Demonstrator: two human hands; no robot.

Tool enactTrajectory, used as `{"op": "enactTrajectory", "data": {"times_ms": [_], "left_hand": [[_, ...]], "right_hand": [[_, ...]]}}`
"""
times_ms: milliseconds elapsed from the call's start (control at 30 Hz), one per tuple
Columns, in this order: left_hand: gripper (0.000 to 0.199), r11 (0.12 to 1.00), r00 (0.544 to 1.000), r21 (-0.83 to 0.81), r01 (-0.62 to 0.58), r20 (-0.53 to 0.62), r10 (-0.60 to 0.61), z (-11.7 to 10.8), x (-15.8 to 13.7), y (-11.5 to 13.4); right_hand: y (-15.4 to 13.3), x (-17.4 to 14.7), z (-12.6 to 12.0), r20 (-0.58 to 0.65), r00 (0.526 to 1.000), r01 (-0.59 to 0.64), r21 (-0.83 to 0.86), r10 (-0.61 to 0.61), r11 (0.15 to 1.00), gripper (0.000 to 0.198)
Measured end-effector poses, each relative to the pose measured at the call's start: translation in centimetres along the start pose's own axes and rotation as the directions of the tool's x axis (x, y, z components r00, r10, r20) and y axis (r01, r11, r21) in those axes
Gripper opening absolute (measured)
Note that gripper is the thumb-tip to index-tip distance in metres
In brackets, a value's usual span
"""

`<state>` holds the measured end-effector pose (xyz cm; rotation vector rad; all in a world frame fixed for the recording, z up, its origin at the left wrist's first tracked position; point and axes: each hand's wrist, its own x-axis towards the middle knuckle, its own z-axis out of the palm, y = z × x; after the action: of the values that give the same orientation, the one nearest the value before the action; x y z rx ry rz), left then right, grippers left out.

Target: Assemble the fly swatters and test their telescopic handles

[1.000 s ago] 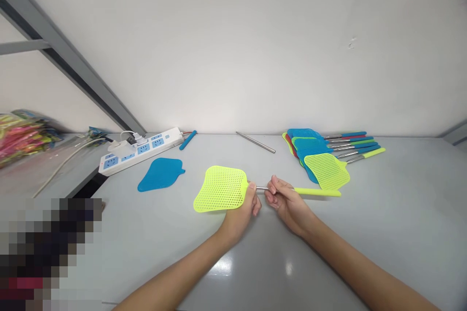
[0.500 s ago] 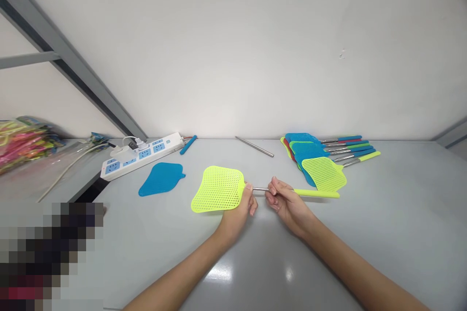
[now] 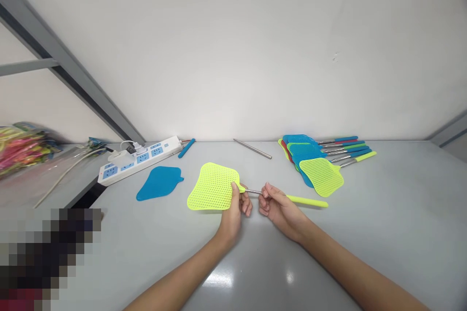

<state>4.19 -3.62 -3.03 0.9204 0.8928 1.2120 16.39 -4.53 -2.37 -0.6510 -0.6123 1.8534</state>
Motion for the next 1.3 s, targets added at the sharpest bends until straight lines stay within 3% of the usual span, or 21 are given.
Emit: {"op": "enactTrajectory", "data": {"times_ms": [300,633,800,1000,1133,1300], "left_hand": [[0.030,0.990,1.000,0.142,-0.002,0.003,0.002,0.3,0.2,0.3],[0.039,0.950,0.987,0.311,-0.021,0.158,-0.031,0.2,-0.4,0.6],[0.041,0.961,0.982,0.271,0.050,0.160,-0.096,0.3,-0.4,0.6],[0.035,0.957,0.973,0.289,0.020,0.214,-0.085,0.5,-0.5,1.0],[0.036,0.952,0.979,0.301,0.047,0.178,-0.104,0.3,-0.4,0.8],[0.042,0.975,0.971,0.207,0.084,0.201,-0.127,0.1,-0.2,0.7]], "right_hand": [[0.0,0.1,-0.3,0.002,1.000,0.002,0.005,-0.002,1.000,0.023],[0.2,-0.2,-0.2,0.142,0.989,0.046,-0.128,-0.027,0.991,0.027],[0.1,-0.3,0.0,0.166,0.986,0.047,-0.143,-0.023,0.989,0.028],[0.2,-0.3,-0.3,0.155,0.988,0.035,-0.163,-0.010,0.986,0.027],[0.3,-0.3,-0.2,0.130,0.991,0.036,-0.166,-0.015,0.985,0.027],[0.2,-0.3,0.2,0.117,0.993,0.027,-0.154,-0.009,0.988,0.023]]}}
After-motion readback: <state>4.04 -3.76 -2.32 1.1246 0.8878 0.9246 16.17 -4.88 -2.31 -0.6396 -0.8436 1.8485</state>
